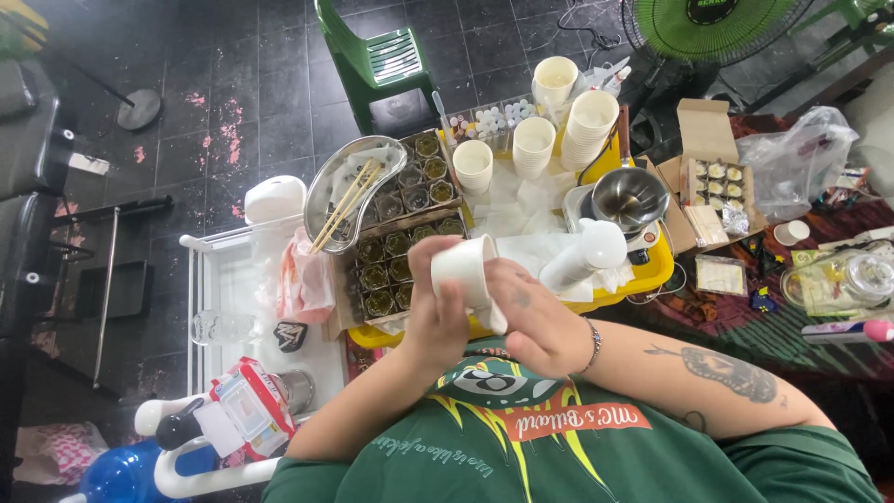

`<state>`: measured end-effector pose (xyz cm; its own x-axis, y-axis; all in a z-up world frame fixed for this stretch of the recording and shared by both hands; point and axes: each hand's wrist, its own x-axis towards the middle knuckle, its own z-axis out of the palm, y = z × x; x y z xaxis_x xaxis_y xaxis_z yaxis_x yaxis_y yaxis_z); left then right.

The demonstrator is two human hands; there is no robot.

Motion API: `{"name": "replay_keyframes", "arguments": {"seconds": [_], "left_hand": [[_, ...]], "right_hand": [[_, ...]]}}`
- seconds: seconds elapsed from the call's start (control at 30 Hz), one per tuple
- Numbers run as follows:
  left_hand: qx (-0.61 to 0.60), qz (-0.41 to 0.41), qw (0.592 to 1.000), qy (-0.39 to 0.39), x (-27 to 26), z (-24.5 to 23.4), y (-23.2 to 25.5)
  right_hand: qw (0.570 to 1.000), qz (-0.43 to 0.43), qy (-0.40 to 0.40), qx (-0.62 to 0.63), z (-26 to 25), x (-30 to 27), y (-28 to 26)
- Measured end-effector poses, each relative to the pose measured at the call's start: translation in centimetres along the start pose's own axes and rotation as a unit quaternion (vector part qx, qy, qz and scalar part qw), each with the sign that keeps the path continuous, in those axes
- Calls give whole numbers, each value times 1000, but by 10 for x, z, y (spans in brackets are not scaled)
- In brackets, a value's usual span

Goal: Wiping and cleaning small white containers using a cloth.

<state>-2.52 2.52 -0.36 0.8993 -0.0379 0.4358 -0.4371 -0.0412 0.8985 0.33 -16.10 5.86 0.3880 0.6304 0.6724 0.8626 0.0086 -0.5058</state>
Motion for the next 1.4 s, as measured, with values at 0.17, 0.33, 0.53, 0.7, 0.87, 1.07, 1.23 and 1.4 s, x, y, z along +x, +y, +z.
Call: {"name": "replay_keyframes", "arguments": {"seconds": [0.17, 0.33, 0.53, 0.7, 0.87, 1.07, 1.23, 1.4], "left_hand": [[-273, -312, 908, -59, 3, -14, -6], [-433, -277, 837, -190, 9, -16, 18], [144, 232, 959, -82, 15, -3, 19], [-41, -4, 993, -113, 1, 2, 1], [-293, -363, 866, -180, 18, -2, -5], [-326, -327, 827, -321, 22, -2, 2], [3, 77, 975, -208, 27, 31, 16], [-383, -198, 897, -100, 22, 57, 0]], "right_hand": [[978, -23, -70, -195, 5, -15, 2], [958, -77, -84, -262, -6, -14, -7], [982, 186, 26, -3, -1, -8, -20], [968, 129, 7, -213, 13, -14, -15], [922, -64, -67, -377, -3, -39, 2], [900, -160, -109, -390, -29, -50, 10], [979, 55, -24, -194, -47, -23, 0], [977, 39, 21, -208, -38, -37, 9]]}}
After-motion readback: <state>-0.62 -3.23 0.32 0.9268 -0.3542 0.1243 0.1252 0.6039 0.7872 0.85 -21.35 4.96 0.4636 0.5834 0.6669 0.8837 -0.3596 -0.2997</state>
